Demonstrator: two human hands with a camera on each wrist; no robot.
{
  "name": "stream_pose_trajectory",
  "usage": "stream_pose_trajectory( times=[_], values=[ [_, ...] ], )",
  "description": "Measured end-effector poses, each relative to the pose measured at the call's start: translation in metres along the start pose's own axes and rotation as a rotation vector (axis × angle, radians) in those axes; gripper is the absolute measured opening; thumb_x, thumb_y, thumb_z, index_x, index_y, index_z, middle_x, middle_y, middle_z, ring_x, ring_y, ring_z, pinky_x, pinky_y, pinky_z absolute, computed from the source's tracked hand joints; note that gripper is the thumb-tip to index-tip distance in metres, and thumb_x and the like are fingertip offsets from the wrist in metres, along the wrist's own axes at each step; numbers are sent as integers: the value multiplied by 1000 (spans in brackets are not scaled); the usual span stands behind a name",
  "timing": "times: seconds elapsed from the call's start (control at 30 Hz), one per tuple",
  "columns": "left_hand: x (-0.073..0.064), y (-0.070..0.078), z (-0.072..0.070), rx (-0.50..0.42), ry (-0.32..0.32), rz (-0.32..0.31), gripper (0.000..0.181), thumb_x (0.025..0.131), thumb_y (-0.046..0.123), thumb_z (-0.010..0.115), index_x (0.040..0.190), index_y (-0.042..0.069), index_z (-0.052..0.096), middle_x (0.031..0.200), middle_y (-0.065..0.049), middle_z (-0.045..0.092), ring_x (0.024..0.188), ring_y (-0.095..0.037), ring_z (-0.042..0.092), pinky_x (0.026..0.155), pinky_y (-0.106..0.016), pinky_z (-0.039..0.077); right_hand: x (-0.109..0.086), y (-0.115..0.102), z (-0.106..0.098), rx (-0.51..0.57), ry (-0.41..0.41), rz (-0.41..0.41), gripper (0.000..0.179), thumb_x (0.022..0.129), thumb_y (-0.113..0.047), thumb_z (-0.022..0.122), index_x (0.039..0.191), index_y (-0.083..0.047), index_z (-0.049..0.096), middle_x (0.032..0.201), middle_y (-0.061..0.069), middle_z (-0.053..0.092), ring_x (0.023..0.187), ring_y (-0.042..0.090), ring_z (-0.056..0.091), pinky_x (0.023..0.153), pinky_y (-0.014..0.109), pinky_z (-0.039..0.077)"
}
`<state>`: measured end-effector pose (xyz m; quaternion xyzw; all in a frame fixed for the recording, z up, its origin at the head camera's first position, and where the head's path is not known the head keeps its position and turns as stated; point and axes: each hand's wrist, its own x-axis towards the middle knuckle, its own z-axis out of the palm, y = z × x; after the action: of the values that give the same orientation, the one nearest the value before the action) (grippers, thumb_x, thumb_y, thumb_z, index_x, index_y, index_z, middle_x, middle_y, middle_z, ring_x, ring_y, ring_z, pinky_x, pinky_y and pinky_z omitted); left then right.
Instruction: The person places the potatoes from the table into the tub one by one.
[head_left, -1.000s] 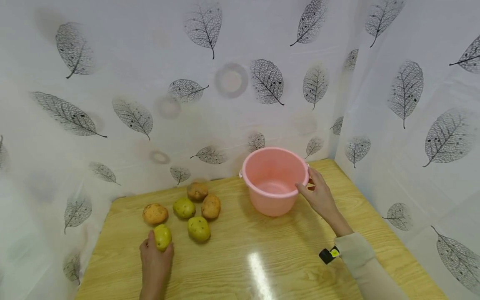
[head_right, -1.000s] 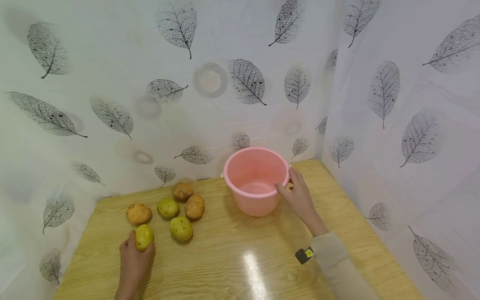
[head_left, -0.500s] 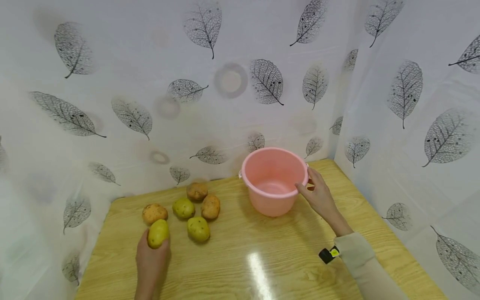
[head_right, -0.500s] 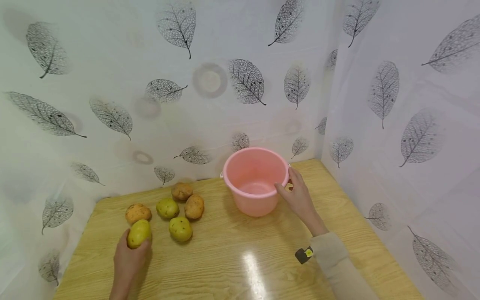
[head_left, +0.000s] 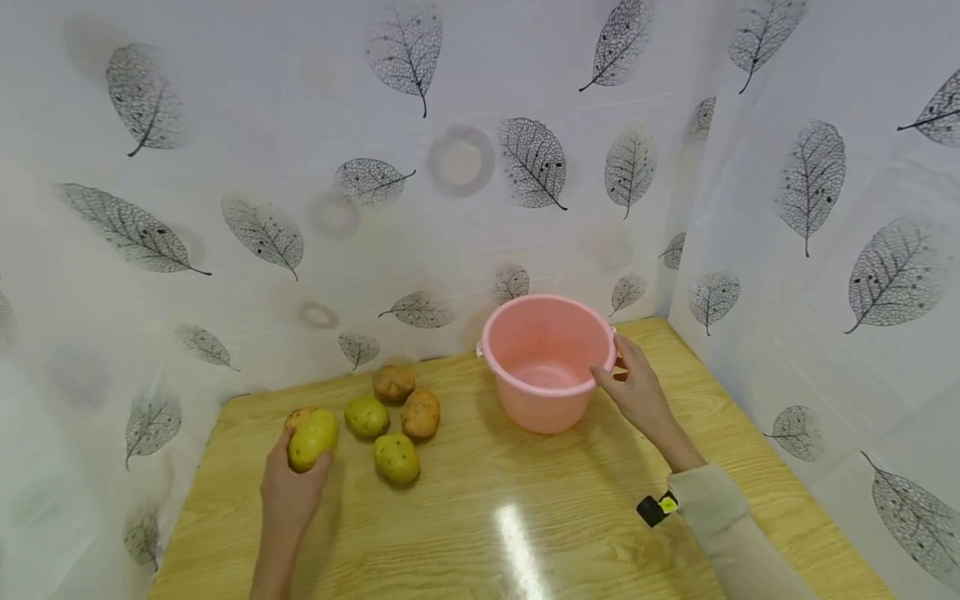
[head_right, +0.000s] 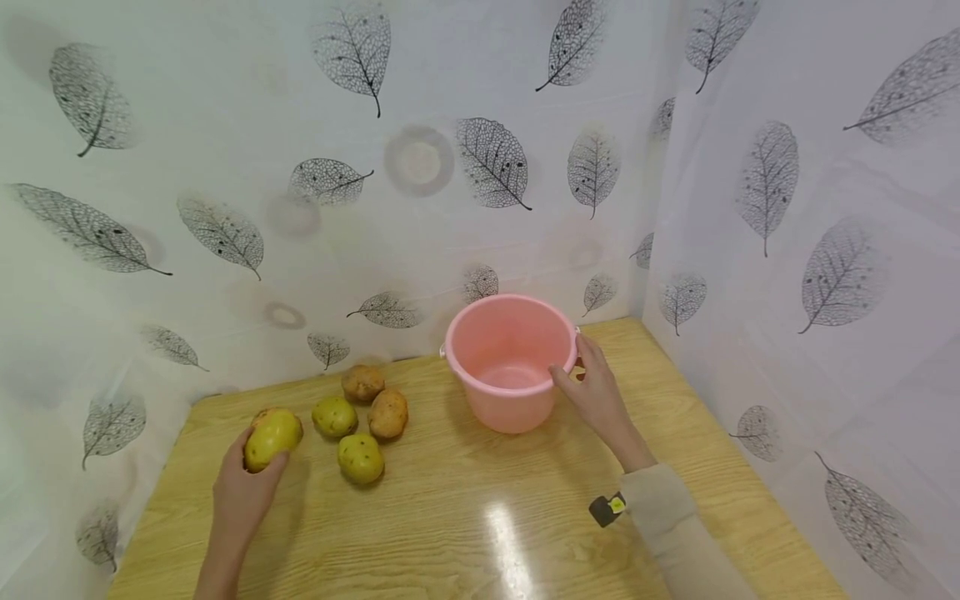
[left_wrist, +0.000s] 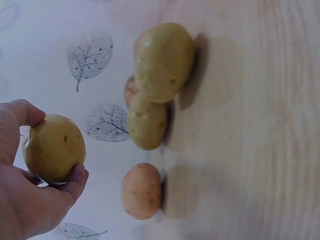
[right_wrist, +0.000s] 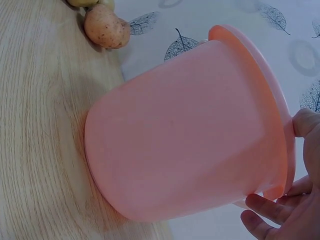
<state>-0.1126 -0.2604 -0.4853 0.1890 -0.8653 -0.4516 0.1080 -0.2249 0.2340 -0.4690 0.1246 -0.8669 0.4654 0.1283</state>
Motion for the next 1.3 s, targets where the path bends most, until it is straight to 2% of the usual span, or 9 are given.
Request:
stream_pose_trajectory(
  times=[0.33, 0.5, 0.7, 0.97, 1.17, 1.3],
  values=[
    [2, 28, -14, -2, -64, 28, 83, 99, 32, 64, 164, 2, 20, 160, -30, 33, 139, -45, 39, 107, -61, 36, 0, -2, 0, 10, -13, 11, 67, 104, -22, 63, 160, -1, 33, 156, 26, 37, 121, 44, 59, 88, 33, 52],
    [4, 43, -16, -14, -80, 43, 86, 100, 34, 66, 164, 1, 19, 159, -31, 33, 140, -46, 39, 110, -61, 36, 0, -3, 0, 13, -20, 20, 68, 104, -23, 63, 160, -1, 31, 157, 26, 35, 123, 44, 58, 87, 30, 52],
    [7, 60, -15, -56, -130, 73, 90, 100, 39, 67, 164, 1, 17, 160, -30, 31, 142, -45, 38, 112, -59, 38, 1, -3, -1, 18, -20, 17, 68, 104, -23, 63, 160, -1, 31, 157, 27, 35, 122, 45, 58, 85, 25, 51],
    [13, 81, -4, -94, -189, 130, 89, 102, 38, 66, 163, -1, 15, 161, -29, 30, 141, -42, 41, 114, -52, 40, 1, -4, -1, 21, -20, 10, 68, 104, -21, 62, 160, 0, 30, 157, 29, 35, 122, 47, 58, 87, 37, 54],
    [14, 95, 6, -98, -226, 138, 93, 100, 47, 66, 164, 3, 15, 164, -23, 27, 142, -40, 40, 114, -52, 40, 1, -3, 0, 26, -25, 16, 69, 105, -23, 62, 161, -1, 30, 158, 28, 34, 123, 47, 57, 85, 25, 51],
    [15, 105, 15, -110, -230, 168, 90, 100, 44, 68, 164, 3, 20, 162, -23, 32, 139, -39, 43, 113, -52, 41, 1, -3, 0, 34, -27, 17, 69, 105, -23, 62, 161, -1, 29, 159, 27, 33, 124, 47, 57, 85, 22, 50]
  ],
)
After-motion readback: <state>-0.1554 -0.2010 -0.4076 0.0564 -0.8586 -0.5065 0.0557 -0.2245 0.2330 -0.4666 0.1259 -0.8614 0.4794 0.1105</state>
